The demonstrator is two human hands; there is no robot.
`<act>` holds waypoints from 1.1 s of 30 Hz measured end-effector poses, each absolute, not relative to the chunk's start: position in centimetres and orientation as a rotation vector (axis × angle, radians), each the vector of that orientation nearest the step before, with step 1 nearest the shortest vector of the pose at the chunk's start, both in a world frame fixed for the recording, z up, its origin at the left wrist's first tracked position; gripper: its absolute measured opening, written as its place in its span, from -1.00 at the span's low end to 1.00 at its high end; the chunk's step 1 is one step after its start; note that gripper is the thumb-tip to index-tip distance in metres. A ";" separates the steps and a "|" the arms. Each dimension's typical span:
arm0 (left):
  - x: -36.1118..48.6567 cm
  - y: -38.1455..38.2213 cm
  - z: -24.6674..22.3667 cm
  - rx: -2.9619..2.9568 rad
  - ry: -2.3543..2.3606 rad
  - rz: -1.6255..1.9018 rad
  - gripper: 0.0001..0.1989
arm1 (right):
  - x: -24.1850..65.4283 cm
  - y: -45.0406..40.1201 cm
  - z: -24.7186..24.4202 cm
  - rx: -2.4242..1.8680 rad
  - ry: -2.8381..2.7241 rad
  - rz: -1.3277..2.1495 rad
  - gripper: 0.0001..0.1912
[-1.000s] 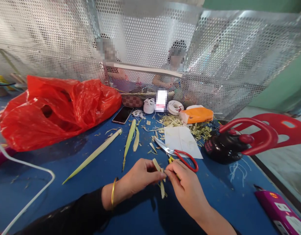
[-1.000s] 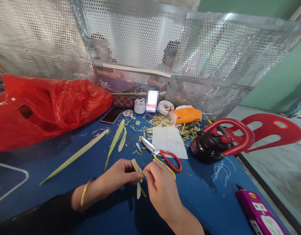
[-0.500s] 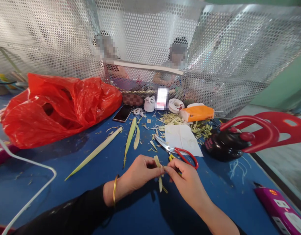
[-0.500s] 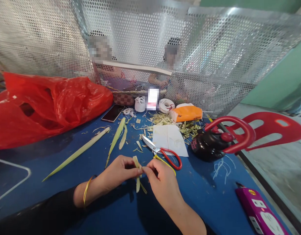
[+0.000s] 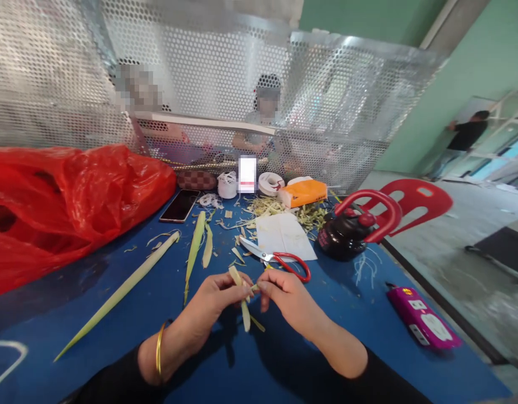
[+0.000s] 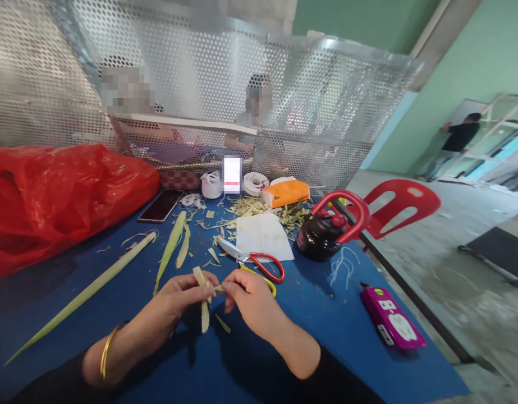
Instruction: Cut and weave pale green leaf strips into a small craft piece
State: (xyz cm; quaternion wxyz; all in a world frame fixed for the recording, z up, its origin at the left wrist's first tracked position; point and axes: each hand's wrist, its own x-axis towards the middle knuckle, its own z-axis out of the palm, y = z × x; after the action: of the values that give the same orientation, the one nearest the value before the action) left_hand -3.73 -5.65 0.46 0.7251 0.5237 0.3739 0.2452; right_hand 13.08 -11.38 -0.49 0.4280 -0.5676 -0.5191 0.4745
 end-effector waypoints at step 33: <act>-3.4 -6.0 0.7 0.918 0.895 0.460 -0.77 | 36.8 -14.8 0.6 -2.558 -1.140 0.180 -0.69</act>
State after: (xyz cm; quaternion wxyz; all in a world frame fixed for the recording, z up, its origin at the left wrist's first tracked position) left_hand -3.42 -6.04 0.70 0.7770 0.4243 0.4135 0.2126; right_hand 36.83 -14.82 0.57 0.1667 -0.8987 -0.4007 0.0632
